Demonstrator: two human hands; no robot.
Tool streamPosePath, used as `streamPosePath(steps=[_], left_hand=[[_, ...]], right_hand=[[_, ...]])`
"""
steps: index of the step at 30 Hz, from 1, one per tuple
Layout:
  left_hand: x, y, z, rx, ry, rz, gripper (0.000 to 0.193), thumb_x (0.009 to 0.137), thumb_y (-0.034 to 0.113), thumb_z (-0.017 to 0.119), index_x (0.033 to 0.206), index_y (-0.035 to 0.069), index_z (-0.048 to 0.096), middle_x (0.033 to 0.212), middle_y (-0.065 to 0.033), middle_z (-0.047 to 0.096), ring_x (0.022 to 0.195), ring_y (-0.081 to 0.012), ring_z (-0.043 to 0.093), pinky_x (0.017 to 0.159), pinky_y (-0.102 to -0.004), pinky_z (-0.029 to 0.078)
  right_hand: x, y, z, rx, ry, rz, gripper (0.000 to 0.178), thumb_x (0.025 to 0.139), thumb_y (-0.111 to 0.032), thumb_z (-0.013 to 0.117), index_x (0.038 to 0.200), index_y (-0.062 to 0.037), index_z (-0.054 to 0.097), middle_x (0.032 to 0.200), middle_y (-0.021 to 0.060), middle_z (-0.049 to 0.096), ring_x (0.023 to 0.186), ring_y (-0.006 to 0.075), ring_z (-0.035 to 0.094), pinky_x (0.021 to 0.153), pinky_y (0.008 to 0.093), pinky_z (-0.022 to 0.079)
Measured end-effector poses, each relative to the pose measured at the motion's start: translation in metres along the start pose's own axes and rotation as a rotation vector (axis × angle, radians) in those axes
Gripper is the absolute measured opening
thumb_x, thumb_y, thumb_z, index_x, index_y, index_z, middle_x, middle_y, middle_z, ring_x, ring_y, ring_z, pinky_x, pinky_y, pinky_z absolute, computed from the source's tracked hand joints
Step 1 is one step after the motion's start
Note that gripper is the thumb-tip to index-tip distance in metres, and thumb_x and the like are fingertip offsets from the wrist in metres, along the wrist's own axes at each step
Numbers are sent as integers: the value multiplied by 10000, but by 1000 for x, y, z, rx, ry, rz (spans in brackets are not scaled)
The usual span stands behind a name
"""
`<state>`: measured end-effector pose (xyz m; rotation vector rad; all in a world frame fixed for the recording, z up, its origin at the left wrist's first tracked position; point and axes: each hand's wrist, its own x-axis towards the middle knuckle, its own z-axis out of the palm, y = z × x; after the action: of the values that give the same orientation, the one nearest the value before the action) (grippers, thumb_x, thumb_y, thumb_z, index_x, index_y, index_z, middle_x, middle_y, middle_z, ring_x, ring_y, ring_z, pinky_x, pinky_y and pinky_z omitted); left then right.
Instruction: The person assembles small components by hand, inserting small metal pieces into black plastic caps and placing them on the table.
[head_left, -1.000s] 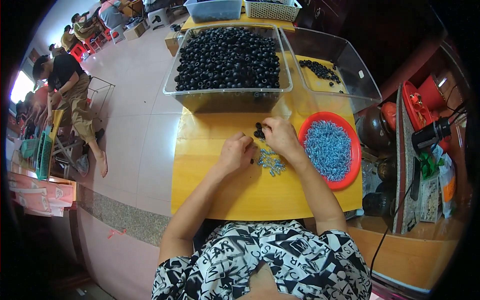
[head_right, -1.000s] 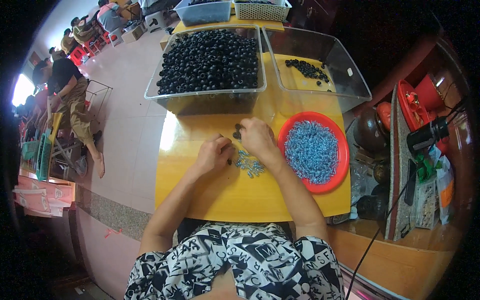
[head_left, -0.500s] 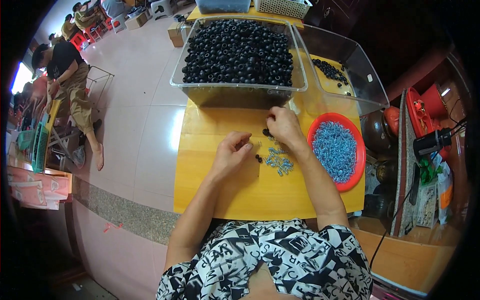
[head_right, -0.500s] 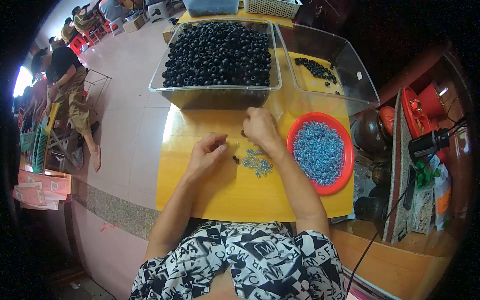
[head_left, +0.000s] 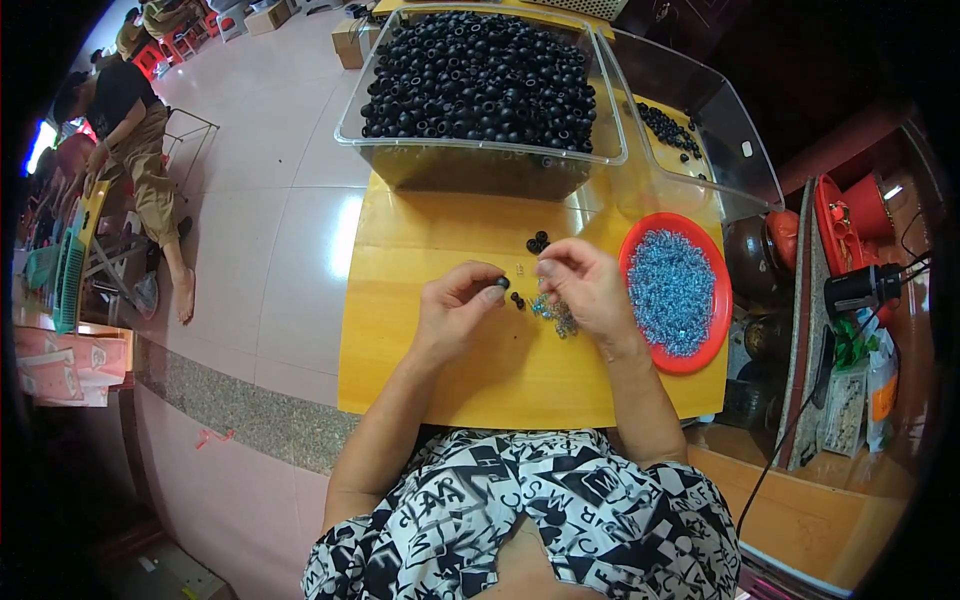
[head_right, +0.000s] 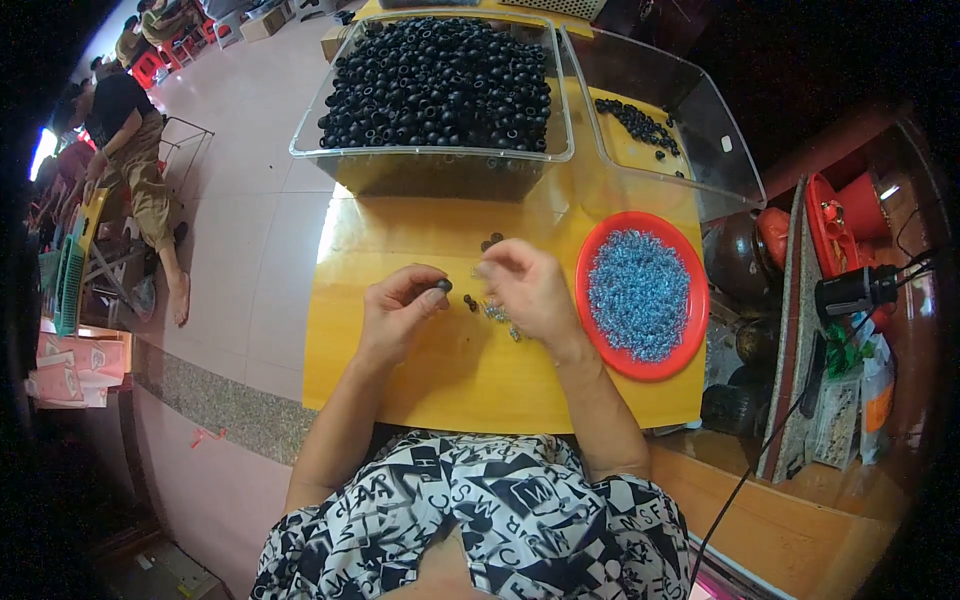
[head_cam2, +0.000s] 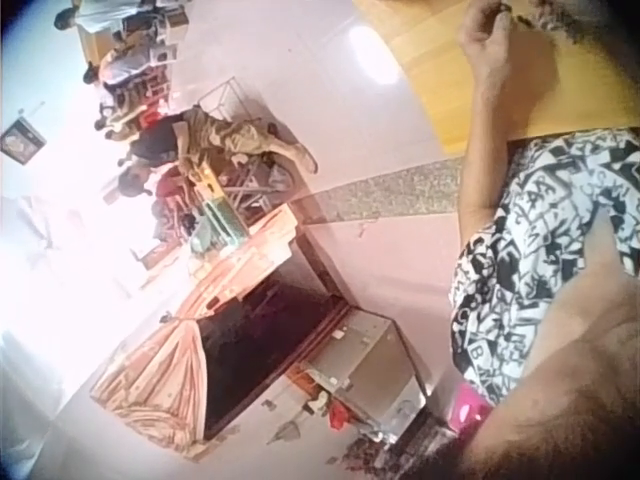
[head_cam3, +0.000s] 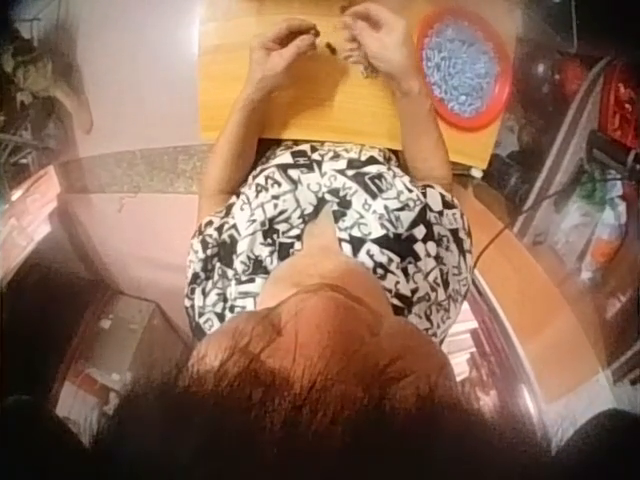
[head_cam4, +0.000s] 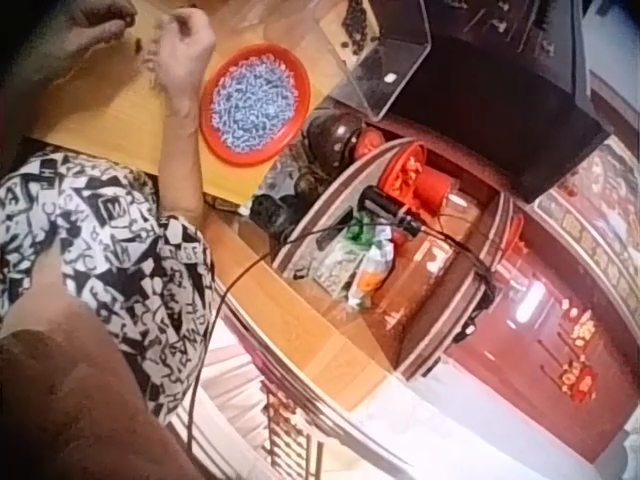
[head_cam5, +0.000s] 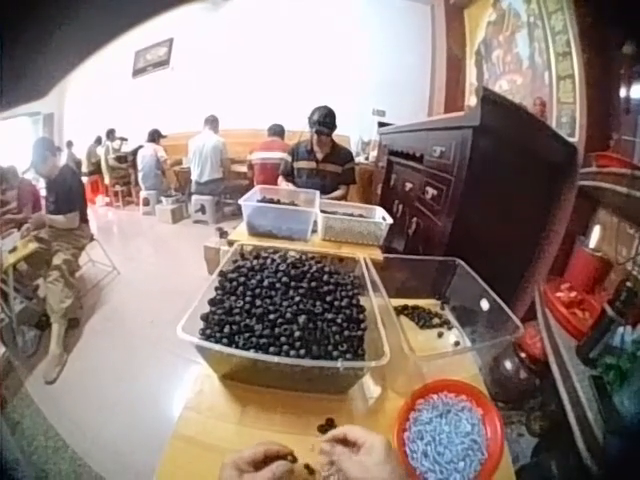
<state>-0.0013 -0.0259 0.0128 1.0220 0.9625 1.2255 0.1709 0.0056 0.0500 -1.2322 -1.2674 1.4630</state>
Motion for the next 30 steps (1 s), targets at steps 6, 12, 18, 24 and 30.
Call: streamPosePath(steps=[6,12,18,24,30], left_hand=[[5,-13,-24,-483,77,-60,148,760,-5,581,906,-4,559,840,-92,599,687,-142,557,636,-237,461],[8,-15,-25,-596,73,-80,189,777,5,568,966,-2,554,862,-96,593,684,-140,553,614,-231,454],[6,-17,-24,-666,-26,-109,237,794,58,563,1024,0,546,883,-114,593,707,-151,563,608,-226,448],[6,-17,-27,-726,-61,-159,227,786,61,570,1008,13,553,869,-129,589,701,-167,556,626,-241,450],[4,-15,-25,-669,-68,-114,214,747,47,619,952,18,568,862,-122,593,706,-165,558,619,-239,455]], right_hand=[[-2,15,-28,-873,170,-522,99,705,-7,582,798,26,584,768,155,573,705,311,558,628,331,452],[7,11,-6,-980,27,-591,128,681,-12,609,808,5,596,786,125,575,760,278,550,674,341,442],[23,19,14,-1234,-132,-623,84,660,-9,574,744,-9,574,756,125,535,773,291,502,677,360,433],[25,24,18,-1220,-153,-658,72,636,5,562,707,2,563,752,140,531,786,306,497,672,373,437],[6,-7,21,-556,-128,-438,86,703,22,572,789,25,570,776,103,552,715,211,527,620,286,422]])
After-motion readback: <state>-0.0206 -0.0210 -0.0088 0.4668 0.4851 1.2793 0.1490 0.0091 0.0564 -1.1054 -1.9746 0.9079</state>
